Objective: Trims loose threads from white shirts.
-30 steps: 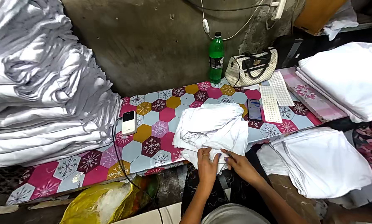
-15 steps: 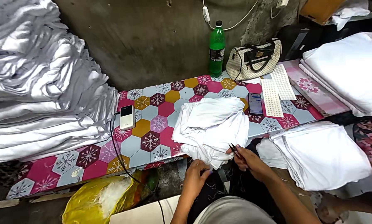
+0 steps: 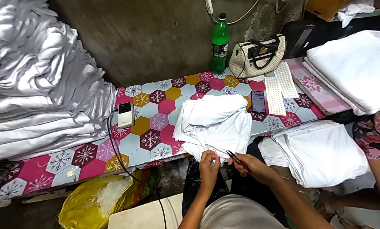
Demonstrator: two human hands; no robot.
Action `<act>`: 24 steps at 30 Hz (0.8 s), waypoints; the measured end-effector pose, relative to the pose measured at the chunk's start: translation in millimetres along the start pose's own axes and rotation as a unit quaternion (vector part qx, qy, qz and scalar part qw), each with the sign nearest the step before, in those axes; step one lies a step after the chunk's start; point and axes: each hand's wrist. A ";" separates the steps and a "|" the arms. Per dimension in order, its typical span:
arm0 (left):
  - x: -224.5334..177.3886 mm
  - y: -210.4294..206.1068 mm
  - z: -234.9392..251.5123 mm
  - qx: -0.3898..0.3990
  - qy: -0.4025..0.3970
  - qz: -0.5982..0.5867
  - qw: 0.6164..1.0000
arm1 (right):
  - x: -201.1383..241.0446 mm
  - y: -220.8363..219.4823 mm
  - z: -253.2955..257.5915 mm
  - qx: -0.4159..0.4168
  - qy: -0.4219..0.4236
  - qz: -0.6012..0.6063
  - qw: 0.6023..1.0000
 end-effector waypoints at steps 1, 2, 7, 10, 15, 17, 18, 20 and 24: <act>0.3 0.7 -0.8 -0.004 0.017 -0.023 1.000 | -1.2 0.3 1.7 0.005 -0.010 -0.016 1.000; 0.2 1.1 -1.3 -0.008 0.034 -0.046 0.998 | -2.4 0.1 3.8 0.007 -0.022 -0.034 0.999; -3.5 3.5 -3.5 -0.019 0.079 -0.105 0.991 | -7.8 -3.7 18.3 0.001 -0.063 -0.091 0.994; -3.9 4.0 -4.4 -0.024 0.073 -0.114 0.990 | -5.2 -9.4 25.7 0.002 -0.061 -0.108 0.992; -5.4 4.6 -3.1 -0.023 0.069 -0.121 0.990 | -3.9 -12.9 34.2 -0.024 -0.030 -0.132 0.991; -5.8 4.9 -4.8 -0.027 0.072 -0.122 0.990 | -6.6 -12.2 34.6 -0.040 -0.020 -0.144 0.989; -6.1 5.5 -6.3 -0.032 0.077 -0.133 0.988 | -7.6 -11.6 32.8 -0.044 -0.015 -0.147 0.988; -7.1 8.0 -8.6 -0.037 0.087 -0.183 0.979 | -6.6 -11.0 26.3 -0.040 -0.003 -0.147 0.988; -6.9 6.1 -5.9 -0.031 0.105 -0.146 0.983 | 4.7 -17.3 17.8 -0.038 0.012 -0.158 0.987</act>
Point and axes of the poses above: each hand's wrist, its own z-axis towards the middle knuckle, its own y-axis out of the back of the hand, x = y × z, and after that the axes turned 9 degrees about -y, right-handed
